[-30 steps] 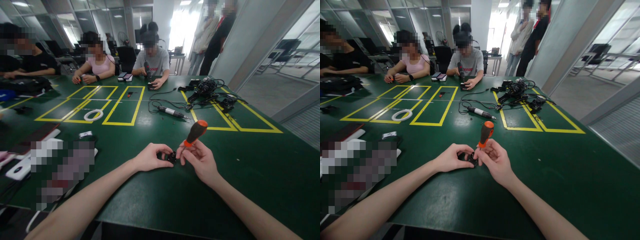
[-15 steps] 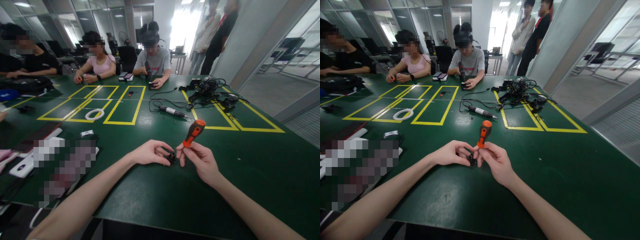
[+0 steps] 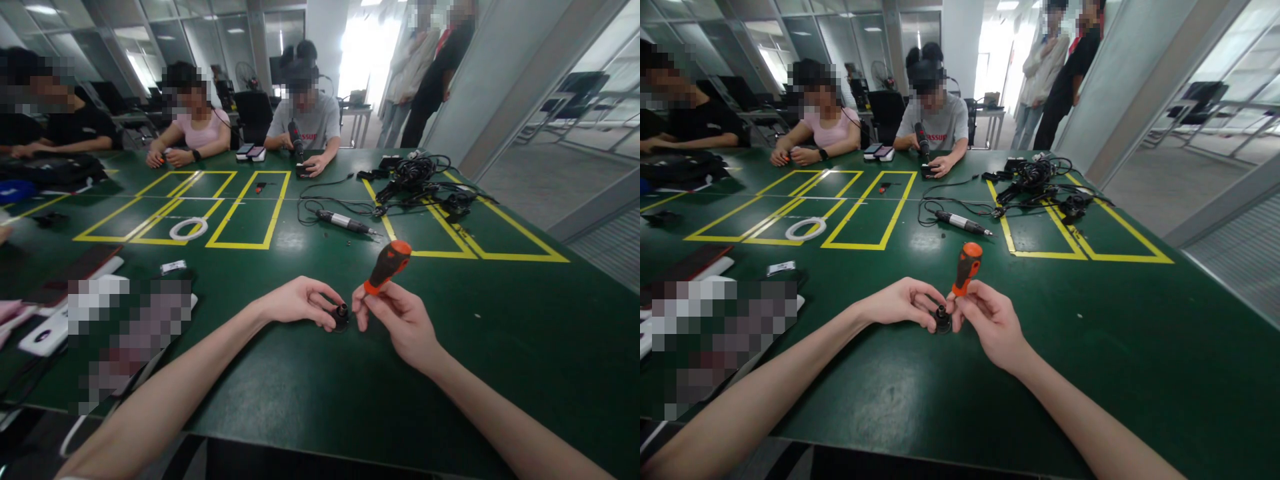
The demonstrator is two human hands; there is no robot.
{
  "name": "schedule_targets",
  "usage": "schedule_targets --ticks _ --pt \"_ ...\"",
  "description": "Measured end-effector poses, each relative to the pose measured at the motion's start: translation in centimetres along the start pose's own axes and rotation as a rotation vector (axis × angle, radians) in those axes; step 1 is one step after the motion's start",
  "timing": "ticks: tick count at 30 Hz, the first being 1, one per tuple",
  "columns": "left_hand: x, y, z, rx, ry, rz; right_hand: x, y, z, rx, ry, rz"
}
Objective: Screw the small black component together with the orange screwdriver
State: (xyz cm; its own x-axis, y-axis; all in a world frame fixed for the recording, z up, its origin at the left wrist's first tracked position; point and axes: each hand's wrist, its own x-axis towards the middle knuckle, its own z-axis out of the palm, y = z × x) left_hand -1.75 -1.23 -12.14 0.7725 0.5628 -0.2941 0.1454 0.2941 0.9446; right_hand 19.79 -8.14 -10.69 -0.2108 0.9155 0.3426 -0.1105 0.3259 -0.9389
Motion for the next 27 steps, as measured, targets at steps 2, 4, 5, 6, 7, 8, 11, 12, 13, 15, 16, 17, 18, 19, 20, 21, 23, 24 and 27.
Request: schedule_targets --ticks 2,4,5,6,7,8,11,12,13,15,16,17,18,19,20,21,23,24,27 --pt "0.0 -0.1 -0.2 -0.007 -0.016 0.009 -0.1 0.2 0.1 0.029 0.013 -0.014" --pt "-0.1 -0.2 -0.4 -0.005 -0.031 0.021 -0.1 0.2 0.2 0.048 0.042 -0.02" --pt "-0.1 -0.2 -0.5 0.004 -0.038 0.029 -0.1 0.2 0.2 0.05 0.054 -0.017" --pt "-0.2 -0.3 -0.5 0.021 -0.041 0.039 0.0 0.2 0.2 0.046 0.059 -0.011" --pt "-0.2 -0.3 -0.5 0.045 -0.04 0.049 0.0 0.1 0.2 0.033 0.059 -0.004" --pt "-0.3 -0.3 -0.5 0.074 -0.031 0.061 0.1 0.0 0.1 0.017 0.057 0.002" --pt "-0.3 -0.3 -0.1 0.157 0.014 0.081 0.2 -0.2 -0.2 -0.027 0.054 0.004" --pt "-0.3 -0.3 0.1 0.175 0.029 0.085 0.3 -0.2 -0.3 -0.034 0.052 0.001" --pt "-0.3 -0.3 0.3 0.185 0.042 0.088 0.3 -0.2 -0.3 -0.035 0.048 0.001" --pt "-0.2 -0.4 0.7 0.195 0.065 0.096 0.3 -0.1 -0.3 -0.026 0.03 0.007" --pt "-0.2 -0.5 0.9 0.201 0.077 0.101 0.3 -0.1 -0.3 -0.017 0.019 0.011" --pt "-0.2 -0.5 1.0 0.209 0.09 0.106 0.3 0.0 -0.3 -0.007 0.009 0.011" --pt "-0.2 -0.5 1.1 0.218 0.1 0.109 0.2 0.0 -0.2 0.004 0.003 0.007" --pt "-0.2 -0.5 1.2 0.226 0.108 0.109 0.2 0.0 -0.2 0.014 0.003 0.002" --pt "-0.2 -0.5 1.3 0.233 0.113 0.109 0.1 0.0 -0.1 0.02 0.007 -0.003" --pt "-0.2 -0.4 1.3 0.237 0.115 0.109 0.1 0.0 -0.1 0.021 0.015 -0.003" --pt "-0.2 -0.4 1.3 0.243 0.115 0.111 0.0 0.0 -0.1 0.0 0.027 0.01" --pt "-0.2 -0.4 1.3 0.245 0.114 0.113 0.0 -0.1 -0.1 -0.016 0.027 0.015" --pt "-0.2 -0.5 1.3 0.242 0.123 0.118 0.1 -0.3 -0.2 -0.051 0.013 0.003"
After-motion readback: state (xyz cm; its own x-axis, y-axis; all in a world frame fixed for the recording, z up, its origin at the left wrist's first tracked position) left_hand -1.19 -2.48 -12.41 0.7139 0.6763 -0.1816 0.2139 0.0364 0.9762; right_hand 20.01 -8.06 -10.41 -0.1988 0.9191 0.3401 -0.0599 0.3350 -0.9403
